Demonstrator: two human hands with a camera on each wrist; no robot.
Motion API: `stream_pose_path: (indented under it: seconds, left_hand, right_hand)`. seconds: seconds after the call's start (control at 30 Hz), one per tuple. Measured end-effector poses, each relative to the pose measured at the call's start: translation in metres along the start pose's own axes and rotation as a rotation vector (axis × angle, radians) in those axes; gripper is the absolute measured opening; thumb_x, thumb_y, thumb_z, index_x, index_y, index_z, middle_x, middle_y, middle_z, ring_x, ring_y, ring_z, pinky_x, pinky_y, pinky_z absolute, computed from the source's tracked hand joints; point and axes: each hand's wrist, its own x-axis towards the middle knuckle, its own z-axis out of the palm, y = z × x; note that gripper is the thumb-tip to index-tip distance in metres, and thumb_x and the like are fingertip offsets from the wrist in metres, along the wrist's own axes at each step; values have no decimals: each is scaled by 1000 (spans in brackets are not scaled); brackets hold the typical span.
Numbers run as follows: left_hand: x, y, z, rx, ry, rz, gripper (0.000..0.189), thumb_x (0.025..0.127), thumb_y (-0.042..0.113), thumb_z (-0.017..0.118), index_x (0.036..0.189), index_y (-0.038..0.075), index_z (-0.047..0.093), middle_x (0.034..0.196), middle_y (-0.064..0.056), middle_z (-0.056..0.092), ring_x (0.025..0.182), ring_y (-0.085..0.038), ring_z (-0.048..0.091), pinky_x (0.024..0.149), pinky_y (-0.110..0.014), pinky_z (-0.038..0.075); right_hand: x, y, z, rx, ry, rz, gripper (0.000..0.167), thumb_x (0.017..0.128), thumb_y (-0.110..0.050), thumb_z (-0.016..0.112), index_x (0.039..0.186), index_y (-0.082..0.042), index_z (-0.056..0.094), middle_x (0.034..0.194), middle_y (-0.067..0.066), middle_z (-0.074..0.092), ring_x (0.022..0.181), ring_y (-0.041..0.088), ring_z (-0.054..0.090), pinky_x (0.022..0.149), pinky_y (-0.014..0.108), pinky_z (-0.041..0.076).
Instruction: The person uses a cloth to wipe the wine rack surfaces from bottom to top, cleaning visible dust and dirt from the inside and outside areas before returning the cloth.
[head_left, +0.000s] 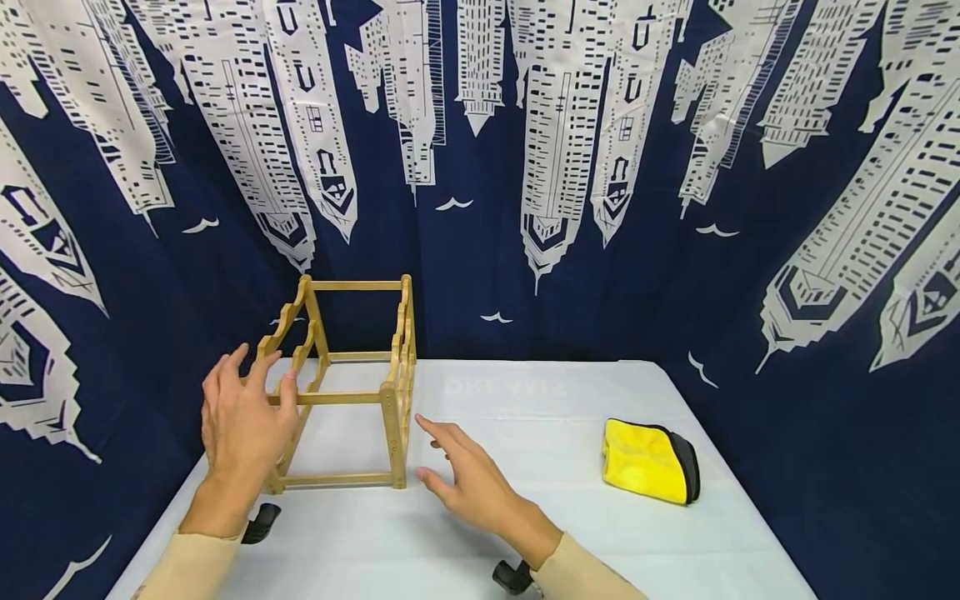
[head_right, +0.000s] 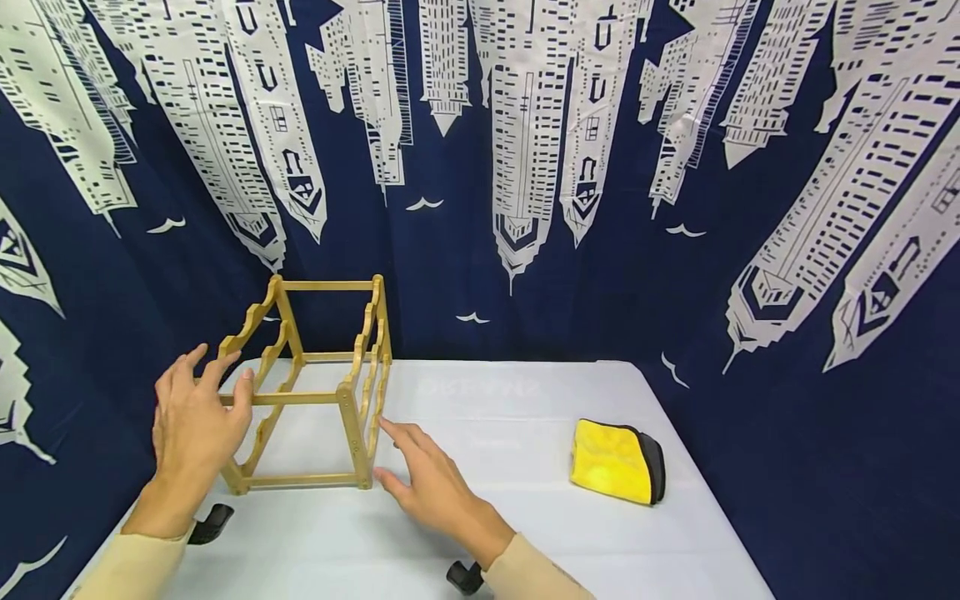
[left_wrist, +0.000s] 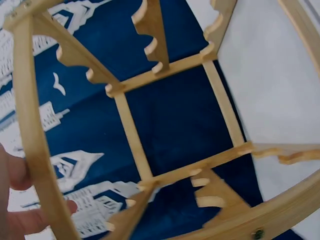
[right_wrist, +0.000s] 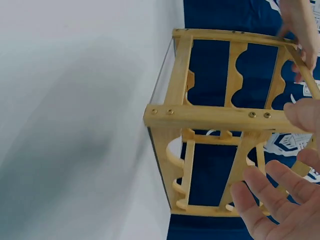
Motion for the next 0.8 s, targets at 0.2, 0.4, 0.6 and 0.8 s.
stream_pose_path:
  seconds: [0.2, 0.4, 0.6, 0.8]
  left_hand:
    - [0, -10, -3, -10, -30, -142, 50, 117, 36, 63, 155, 4, 71, 173, -31, 50, 146, -62, 56, 105, -84, 53]
    - [3, -16, -6, -84, -28, -155, 46, 118, 28, 61, 151, -2, 72, 155, -37, 67, 140, -61, 64, 114, -79, 51]
    - [-4, -21, -9, -147, 7, -146, 39, 120, 22, 56, 146, 2, 78, 134, -28, 83, 120, -51, 78, 93, -39, 59]
    - [-12, -21, -9, -212, 24, -88, 34, 120, 21, 60, 141, 6, 82, 125, -23, 87, 107, -42, 82, 75, -1, 38]
  right_hand:
    - [17, -1, 14, 153, -4, -6, 68, 113, -12, 77, 175, -13, 50, 160, 10, 72, 131, 27, 79, 104, 38, 71]
    - [31, -3, 20, 192, 72, 13, 52, 112, -5, 77, 162, -4, 62, 140, 16, 79, 112, 28, 83, 89, 31, 72]
    - [39, -4, 19, 195, 172, 83, 27, 110, -10, 82, 137, -6, 78, 120, 11, 81, 99, 25, 82, 80, 26, 68]
    - [41, 1, 15, 182, 242, 107, 10, 107, -13, 86, 115, -12, 82, 108, 5, 79, 90, 20, 80, 78, 22, 66]
